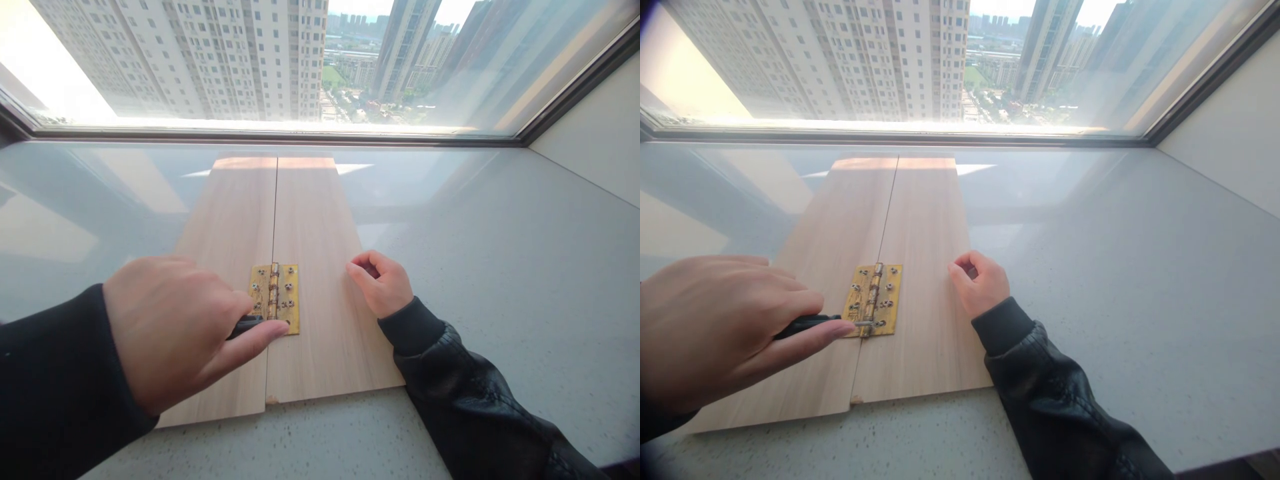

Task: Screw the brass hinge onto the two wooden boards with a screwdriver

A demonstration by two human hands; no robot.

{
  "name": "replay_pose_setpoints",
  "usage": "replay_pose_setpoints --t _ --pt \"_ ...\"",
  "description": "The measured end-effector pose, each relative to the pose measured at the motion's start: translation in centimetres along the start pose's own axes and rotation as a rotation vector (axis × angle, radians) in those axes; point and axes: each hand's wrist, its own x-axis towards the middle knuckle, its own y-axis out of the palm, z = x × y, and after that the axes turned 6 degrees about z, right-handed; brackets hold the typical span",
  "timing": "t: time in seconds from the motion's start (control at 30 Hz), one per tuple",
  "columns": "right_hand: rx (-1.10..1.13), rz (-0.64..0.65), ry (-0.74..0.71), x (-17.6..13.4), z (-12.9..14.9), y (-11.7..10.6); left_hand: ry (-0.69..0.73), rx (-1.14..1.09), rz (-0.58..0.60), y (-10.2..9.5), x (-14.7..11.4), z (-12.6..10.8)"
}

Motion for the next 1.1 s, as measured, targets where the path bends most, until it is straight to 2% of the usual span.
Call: replay_pose_setpoints --t 0.17,0.4,0.67,0.9,1.1 --pt "-0.002 -0.004 0.001 0.0 -0.1 0.0 0.004 -0.04 -0.04 0.1 0.0 -0.1" --pt "0.003 -0.005 -0.007 0.0 -0.2 0.1 -0.074 -0.018 0.071 -0.5 0.3 -0.4" --pt "0.002 -0.008 -0.003 0.1 -0.1 0.1 -0.094 0.002 0.116 -0.8 0.2 -0.7" --pt "0.0 -0.007 -0.001 0.1 -0.2 0.1 -0.162 0.086 0.075 -1.2 -0.1 -1.1" --pt "-0.004 -0.003 -0.005 0.1 -0.2 0.0 -0.124 0.092 0.05 -1.5 0.2 -2.4"
